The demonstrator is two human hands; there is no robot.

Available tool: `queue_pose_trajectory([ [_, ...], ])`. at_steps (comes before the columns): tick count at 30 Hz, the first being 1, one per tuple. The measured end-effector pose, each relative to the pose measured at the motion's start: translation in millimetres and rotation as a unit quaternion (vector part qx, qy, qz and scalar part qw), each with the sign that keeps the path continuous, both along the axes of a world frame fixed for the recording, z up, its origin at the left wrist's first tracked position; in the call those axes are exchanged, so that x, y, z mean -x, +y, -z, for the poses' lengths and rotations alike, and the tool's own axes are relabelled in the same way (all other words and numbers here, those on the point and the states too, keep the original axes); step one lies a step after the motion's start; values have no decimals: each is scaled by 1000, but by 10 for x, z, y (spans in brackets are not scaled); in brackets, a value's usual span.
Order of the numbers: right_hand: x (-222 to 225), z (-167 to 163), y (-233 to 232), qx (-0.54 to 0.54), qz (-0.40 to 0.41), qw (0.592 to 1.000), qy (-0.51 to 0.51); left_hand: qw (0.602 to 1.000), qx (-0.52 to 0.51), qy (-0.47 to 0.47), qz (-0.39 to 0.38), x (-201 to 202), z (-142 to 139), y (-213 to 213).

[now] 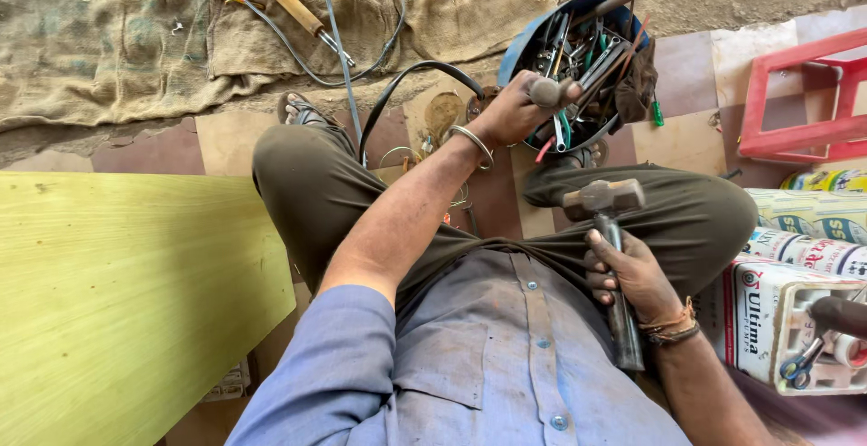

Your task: The person sits on the floor repairing a pump assembly. They work a rubber belt or seal around a rusty flange housing, hammer the housing to seat it, handle the cylindrical pump body, pick up a rusty end cap, and file its surface with a file.

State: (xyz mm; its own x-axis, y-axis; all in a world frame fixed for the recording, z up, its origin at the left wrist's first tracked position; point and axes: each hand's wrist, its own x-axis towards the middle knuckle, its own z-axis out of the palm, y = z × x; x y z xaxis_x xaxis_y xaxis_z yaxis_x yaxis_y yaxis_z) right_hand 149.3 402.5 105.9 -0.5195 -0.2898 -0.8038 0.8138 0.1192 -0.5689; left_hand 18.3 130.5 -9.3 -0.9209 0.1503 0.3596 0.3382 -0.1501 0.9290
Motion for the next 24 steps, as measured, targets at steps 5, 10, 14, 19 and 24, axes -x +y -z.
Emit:
queue_pose_trajectory([
  [5,66,-272,11,2,-30,983,180,998,-8,-62,21,13,-69,-31],
  [10,295,-652,-144,-147,-151,887,411,998,30,-48,36,18,-140,9],
  [14,450,-915,-422,-213,-210,871,389,996,78,-23,44,22,-138,29],
  [19,640,-1115,-627,-229,-305,746,546,994,92,28,51,34,-26,46],
  [24,773,-1070,-724,-275,-350,659,606,986,130,97,25,22,49,37],
])
